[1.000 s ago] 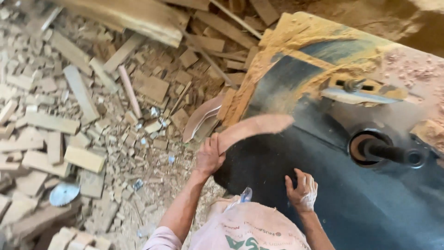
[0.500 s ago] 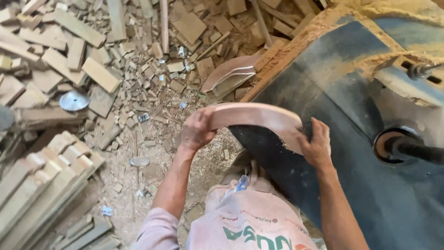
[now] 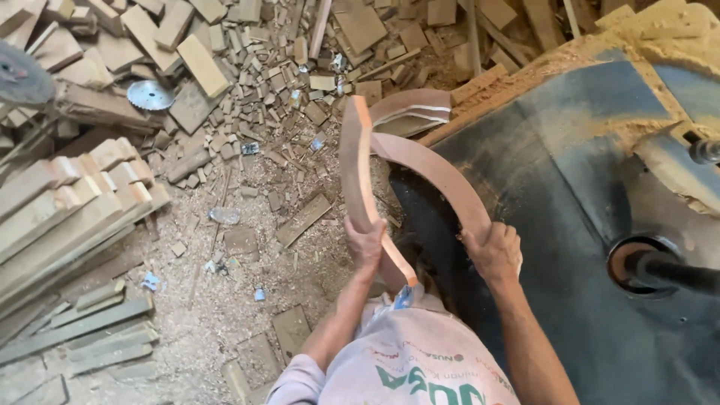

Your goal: Sanding curved wooden furniture components using a stationary spindle sander in a workshop.

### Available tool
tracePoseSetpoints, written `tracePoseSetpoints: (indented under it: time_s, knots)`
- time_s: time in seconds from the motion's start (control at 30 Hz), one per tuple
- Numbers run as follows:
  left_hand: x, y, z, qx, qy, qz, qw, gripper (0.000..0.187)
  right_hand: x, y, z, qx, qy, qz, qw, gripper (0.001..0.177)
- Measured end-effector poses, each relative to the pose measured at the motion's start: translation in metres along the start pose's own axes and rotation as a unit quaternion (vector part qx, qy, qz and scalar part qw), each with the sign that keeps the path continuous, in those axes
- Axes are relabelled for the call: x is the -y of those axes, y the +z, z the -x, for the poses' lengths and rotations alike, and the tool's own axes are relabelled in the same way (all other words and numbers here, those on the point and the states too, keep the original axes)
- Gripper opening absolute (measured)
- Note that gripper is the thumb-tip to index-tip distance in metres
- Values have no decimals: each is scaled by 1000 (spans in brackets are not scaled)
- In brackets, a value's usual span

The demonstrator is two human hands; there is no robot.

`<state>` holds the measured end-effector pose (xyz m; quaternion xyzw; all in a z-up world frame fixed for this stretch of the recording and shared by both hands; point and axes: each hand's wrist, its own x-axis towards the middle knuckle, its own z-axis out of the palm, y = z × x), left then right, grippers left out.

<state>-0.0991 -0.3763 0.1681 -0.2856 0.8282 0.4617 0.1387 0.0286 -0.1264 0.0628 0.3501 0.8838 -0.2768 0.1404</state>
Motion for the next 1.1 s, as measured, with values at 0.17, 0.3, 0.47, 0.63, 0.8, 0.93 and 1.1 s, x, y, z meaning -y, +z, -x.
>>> tracePoseSetpoints:
  time_s: [0.17, 0.3, 0.47, 0.63, 0.8, 0.93, 1.1]
  knots:
    - [23, 17, 4, 32, 37, 12, 999, 114, -12, -2, 50, -32, 37, 10, 999, 75]
    - [16, 32, 26, 61, 21, 17, 998, 116, -6, -31, 79, 37, 95, 40, 994, 79]
    - [4, 36, 56, 85, 14, 33, 996, 97, -1, -34, 87, -27, 91, -14, 995, 80]
    - [22, 52, 45, 173, -35, 79, 981, 87, -29, -50, 92, 43, 136, -140, 980, 85]
    - [47, 93, 51, 396, -229, 373, 807, 45, -37, -52, 111, 69, 251, -496, 828, 75]
    - [79, 141, 35, 451, -294, 359, 763, 47, -49, -50, 117, 38, 265, -542, 797, 66]
    - [66, 136, 45, 518, -83, 47, 850, 67, -60, -60, 133, -32, 260, -388, 884, 70]
